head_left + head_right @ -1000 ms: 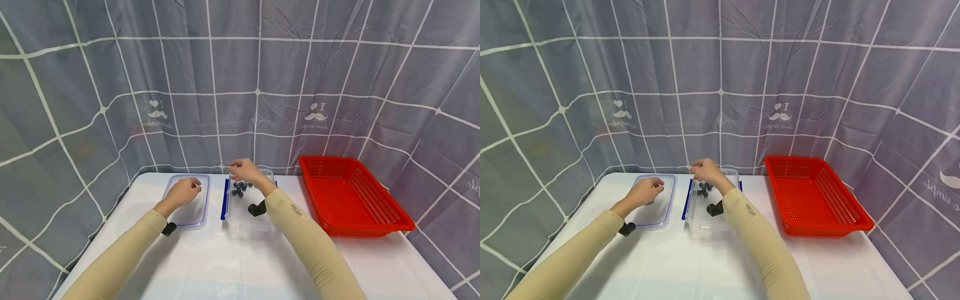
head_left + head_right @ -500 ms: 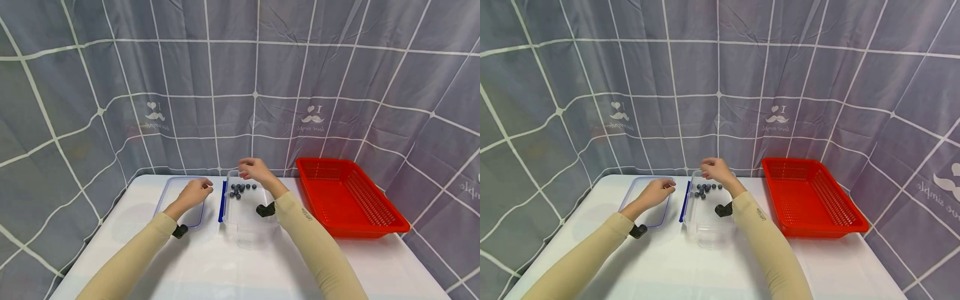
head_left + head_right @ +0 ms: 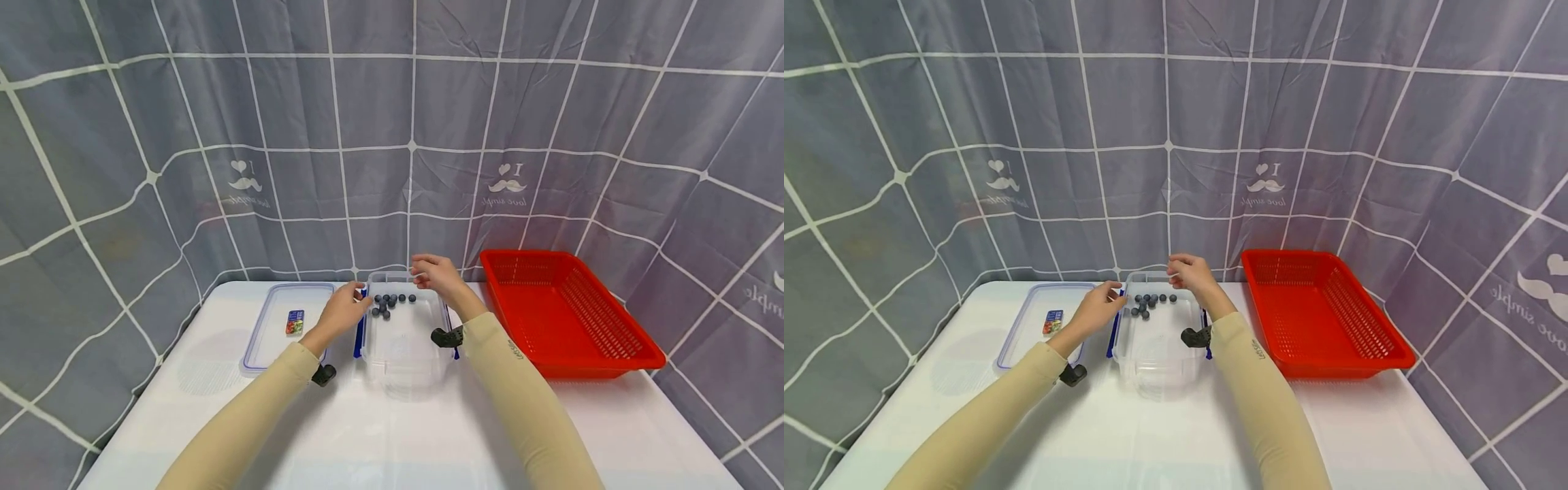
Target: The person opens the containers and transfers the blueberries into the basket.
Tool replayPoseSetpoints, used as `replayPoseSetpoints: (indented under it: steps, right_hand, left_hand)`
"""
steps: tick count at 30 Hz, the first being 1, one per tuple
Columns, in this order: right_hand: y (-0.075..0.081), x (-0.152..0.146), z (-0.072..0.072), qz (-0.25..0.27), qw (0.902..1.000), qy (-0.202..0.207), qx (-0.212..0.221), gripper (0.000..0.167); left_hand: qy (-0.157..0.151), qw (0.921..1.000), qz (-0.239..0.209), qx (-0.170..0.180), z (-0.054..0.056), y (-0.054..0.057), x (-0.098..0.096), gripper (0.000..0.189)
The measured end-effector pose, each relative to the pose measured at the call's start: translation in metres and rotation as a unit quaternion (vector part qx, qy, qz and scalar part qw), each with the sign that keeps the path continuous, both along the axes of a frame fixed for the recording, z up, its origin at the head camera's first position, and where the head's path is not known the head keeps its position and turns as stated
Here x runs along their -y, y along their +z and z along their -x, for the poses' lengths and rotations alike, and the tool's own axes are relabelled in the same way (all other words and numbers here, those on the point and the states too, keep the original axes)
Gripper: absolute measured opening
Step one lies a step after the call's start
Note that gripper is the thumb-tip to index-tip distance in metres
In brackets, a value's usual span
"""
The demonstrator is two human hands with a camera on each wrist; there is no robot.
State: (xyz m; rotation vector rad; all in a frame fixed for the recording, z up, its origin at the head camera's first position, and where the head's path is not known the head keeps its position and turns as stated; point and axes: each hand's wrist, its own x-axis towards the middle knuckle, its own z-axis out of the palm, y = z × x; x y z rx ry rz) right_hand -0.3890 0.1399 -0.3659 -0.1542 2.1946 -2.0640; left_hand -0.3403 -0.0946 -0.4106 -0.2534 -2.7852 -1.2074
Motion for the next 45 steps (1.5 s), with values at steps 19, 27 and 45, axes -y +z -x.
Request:
replayPoseSetpoints:
  steps: [19,27,45]
  right_hand:
    - [-0.023,-0.001,0.001,0.054,0.9969,-0.038,0.043,0.040]
    - [-0.031,0.004,0.008,0.070,0.9946,-0.056,0.053,0.039]
    - [-0.041,0.022,0.014,0.021,0.9959,-0.068,0.056,0.044]
  left_hand:
    - [0.000,0.9982,0.058,-0.016,-0.008,-0.019,-0.015,0.064]
    - [0.001,0.9972,0.071,-0.024,-0.017,-0.019,-0.019,0.061]
    - [0.008,0.9967,0.073,-0.034,-0.025,-0.018,-0.020,0.061]
